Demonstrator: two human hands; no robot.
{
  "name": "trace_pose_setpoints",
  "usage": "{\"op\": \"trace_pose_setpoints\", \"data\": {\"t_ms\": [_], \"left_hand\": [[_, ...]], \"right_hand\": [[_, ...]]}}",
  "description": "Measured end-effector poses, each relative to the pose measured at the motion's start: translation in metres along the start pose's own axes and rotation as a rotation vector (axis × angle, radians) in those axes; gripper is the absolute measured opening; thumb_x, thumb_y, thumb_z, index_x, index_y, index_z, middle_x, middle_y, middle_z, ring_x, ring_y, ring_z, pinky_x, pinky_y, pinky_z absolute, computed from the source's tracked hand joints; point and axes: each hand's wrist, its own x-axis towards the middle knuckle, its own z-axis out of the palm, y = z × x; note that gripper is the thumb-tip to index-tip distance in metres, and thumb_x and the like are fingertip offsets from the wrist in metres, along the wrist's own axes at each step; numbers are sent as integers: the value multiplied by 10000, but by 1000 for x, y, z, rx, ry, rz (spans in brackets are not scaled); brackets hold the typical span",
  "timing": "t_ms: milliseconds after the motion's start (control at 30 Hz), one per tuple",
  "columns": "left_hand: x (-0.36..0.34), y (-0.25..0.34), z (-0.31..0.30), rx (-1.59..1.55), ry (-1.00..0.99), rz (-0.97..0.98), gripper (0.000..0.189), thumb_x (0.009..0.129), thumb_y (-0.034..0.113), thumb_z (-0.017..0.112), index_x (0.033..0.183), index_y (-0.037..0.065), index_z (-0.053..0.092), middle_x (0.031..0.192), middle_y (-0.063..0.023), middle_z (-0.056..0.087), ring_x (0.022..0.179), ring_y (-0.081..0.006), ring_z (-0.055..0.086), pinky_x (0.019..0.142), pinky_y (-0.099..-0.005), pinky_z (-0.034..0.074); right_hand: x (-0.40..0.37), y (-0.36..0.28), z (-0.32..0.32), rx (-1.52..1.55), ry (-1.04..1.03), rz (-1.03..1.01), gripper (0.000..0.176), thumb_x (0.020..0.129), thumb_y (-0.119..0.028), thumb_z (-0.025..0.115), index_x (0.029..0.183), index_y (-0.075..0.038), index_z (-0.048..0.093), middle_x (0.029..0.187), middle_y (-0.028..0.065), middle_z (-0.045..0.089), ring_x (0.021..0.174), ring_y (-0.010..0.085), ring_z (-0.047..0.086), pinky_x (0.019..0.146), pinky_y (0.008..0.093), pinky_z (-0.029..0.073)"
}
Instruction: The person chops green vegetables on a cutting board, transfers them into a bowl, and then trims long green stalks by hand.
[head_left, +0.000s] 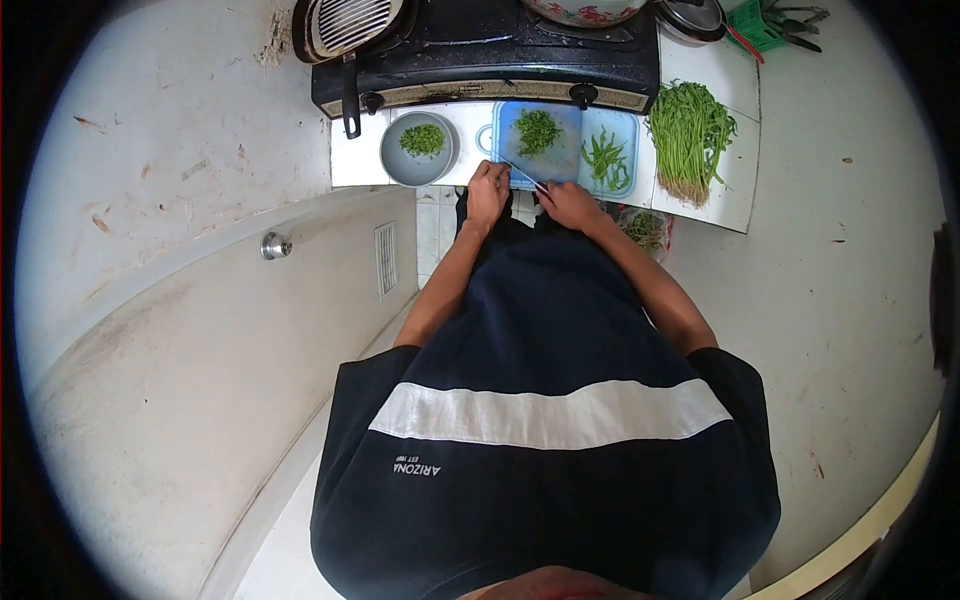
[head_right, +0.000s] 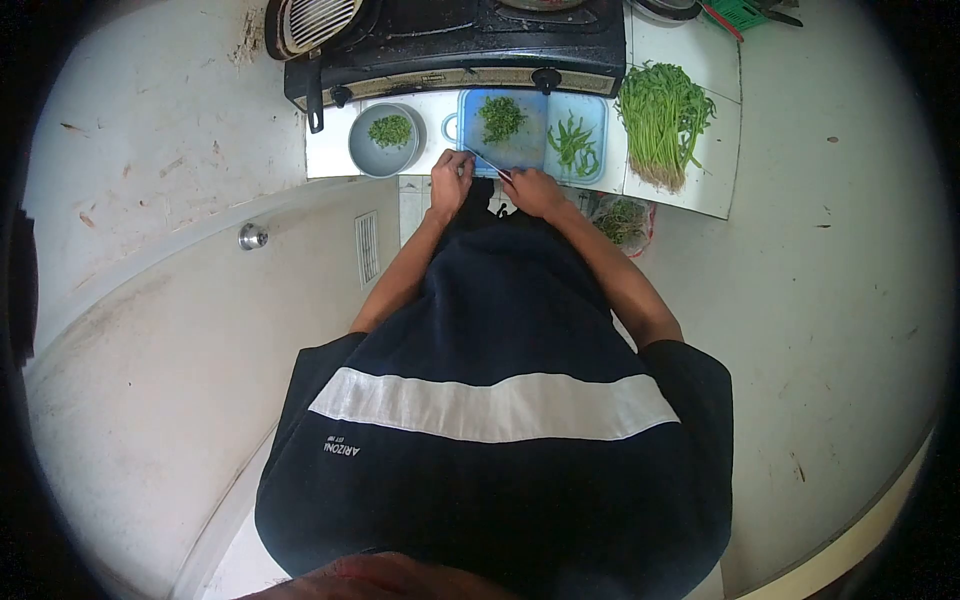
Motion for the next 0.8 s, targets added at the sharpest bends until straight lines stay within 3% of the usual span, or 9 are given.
{"op": "trace_pose_setpoints", "data": {"t_ms": [333,500,800], "left_hand": [[-1,-2,4,-1,57,14,122,894,-8,668,990,-6,743,943,-189,676,858,-384,685,784,-452,557],[3,4,1,-83,32,-152,100,870,-2,708,966,-4,738,892,-180,678,812,-334,701,747,-418,555],[6,-1,5,-108,74,-180,66,846,-8,727,910,-17,744,861,-186,683,740,-300,692,720,-388,563]], "right_hand": [[15,-6,5,-57,-18,28,399,1012,-354,576,1008,27,694,902,269,722,866,455,720,812,555,582],[-3,5,4,-56,38,58,406,1014,-371,575,1027,24,665,842,291,705,832,482,704,786,568,574],[-4,-1,2,17,-25,39,400,1012,-364,572,1026,14,702,887,272,718,858,471,711,808,556,577]]}}
